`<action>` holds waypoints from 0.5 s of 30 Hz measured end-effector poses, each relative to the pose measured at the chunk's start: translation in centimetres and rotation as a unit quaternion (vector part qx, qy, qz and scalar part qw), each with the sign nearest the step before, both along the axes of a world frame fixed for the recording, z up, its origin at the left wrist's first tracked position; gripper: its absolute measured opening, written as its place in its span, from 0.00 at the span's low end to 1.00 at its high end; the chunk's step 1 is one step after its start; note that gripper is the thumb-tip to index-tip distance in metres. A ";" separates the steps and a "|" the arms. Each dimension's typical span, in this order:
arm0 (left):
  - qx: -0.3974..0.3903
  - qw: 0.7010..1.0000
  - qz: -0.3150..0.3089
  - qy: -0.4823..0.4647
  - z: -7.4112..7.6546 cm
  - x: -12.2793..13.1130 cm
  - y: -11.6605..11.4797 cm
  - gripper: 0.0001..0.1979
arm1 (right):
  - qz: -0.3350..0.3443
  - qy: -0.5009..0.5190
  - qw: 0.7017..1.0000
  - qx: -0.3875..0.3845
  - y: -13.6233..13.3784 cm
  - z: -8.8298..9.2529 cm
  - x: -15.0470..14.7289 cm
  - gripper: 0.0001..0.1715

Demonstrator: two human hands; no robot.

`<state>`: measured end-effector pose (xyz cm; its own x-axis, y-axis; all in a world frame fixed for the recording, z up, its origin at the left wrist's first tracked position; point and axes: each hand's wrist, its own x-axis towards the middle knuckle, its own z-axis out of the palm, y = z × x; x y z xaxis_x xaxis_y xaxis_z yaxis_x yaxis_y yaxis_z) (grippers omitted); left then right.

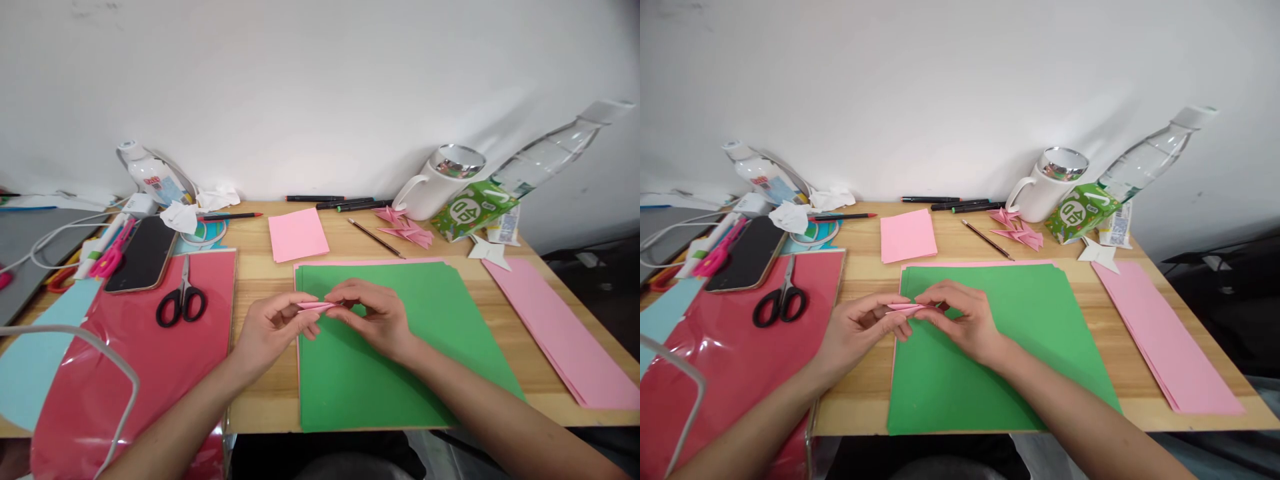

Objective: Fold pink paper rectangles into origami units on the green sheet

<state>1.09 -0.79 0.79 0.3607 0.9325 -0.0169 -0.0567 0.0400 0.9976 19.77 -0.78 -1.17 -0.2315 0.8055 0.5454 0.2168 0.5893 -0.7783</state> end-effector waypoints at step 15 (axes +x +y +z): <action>-0.010 1.000 -0.008 0.024 0.0 0.0 -0.1 0.09 | 0.012 0.001 1.000 -0.019 0.0 0.0 0.0 0.02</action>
<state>1.07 -0.91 0.82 0.3737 0.9260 -0.0540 -0.0071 0.0610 0.9981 19.74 -0.80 -1.17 -0.2507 0.8193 0.5156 0.2013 0.5651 -0.8001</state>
